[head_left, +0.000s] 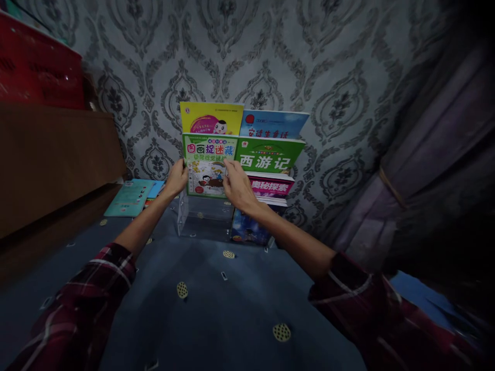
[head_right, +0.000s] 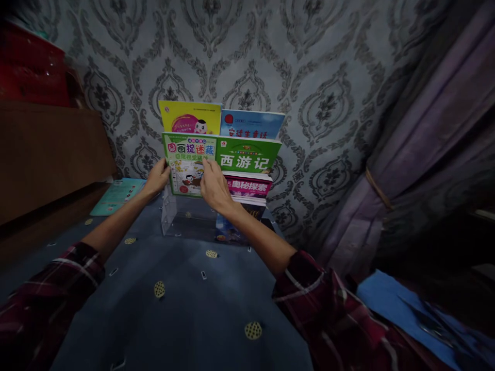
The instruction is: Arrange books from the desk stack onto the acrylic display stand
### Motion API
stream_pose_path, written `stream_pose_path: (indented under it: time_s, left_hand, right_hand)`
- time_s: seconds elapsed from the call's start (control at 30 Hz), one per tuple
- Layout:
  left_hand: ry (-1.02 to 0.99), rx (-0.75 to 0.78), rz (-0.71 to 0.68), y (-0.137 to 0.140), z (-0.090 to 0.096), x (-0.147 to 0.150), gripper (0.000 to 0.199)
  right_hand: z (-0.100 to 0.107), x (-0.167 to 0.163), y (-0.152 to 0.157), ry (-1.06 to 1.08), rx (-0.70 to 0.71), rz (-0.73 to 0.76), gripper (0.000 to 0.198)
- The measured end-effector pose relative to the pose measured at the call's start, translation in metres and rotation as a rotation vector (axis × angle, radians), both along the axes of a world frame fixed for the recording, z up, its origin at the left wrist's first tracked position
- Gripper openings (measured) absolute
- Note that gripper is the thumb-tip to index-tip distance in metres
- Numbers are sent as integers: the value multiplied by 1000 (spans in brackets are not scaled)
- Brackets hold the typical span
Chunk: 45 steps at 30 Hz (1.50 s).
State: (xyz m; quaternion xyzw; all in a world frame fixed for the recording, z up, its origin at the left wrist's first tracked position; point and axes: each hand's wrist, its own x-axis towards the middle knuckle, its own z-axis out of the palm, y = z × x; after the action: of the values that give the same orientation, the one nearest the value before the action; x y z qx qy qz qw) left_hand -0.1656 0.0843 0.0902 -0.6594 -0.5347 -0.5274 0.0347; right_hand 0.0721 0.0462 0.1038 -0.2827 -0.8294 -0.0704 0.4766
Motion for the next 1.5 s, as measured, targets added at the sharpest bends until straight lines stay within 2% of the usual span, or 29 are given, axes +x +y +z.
stream_pose_path:
  time_s: [0.2, 0.3, 0.37, 0.43, 0.53, 0.67, 0.8, 0.87, 0.97, 1.13, 1.33, 1.5]
  left_hand:
    - [-6, 5, -18, 3, 1, -2, 28]
    - [-21, 36, -22, 1, -3, -4, 39]
    - [-36, 65, 14, -4, -15, -7, 43]
    - [-16, 60, 68, -15, -35, -10, 43]
    - [155, -95, 146, -39, -77, -19, 39]
    - [273, -279, 283, -69, -125, -47, 34]
    - [303, -426, 511, -78, -142, -92, 38]
    - [305, -485, 608, -73, -143, -115, 41]
    - [312, -571, 691, -63, -144, -139, 50]
    - [347, -674, 742, -47, -150, -153, 59]
    - [495, -770, 712, -39, -149, -161, 54]
    - [648, -842, 651, -52, -140, -163, 58]
  right_hand:
    - [0, 2, -5, 6, -8, 10, 55]
    - [-13, 1, -18, -9, -26, 70, 51]
    - [-32, 1, -32, -58, -67, 148, 47]
    - [-59, 1, -51, -139, -142, 250, 43]
    - [-107, 2, -82, -258, -303, 362, 41]
    - [-164, 4, -116, -255, -483, 362, 37]
    - [-198, 4, -132, -157, -543, 357, 35]
    - [-204, 4, -134, -128, -549, 355, 33]
    - [-201, 4, -135, -120, -606, 363, 32]
    - [-193, 4, -137, -118, -611, 381, 34]
    - [-199, 5, -134, -155, -597, 397, 31]
    - [-198, 5, -133, -169, -586, 408, 31]
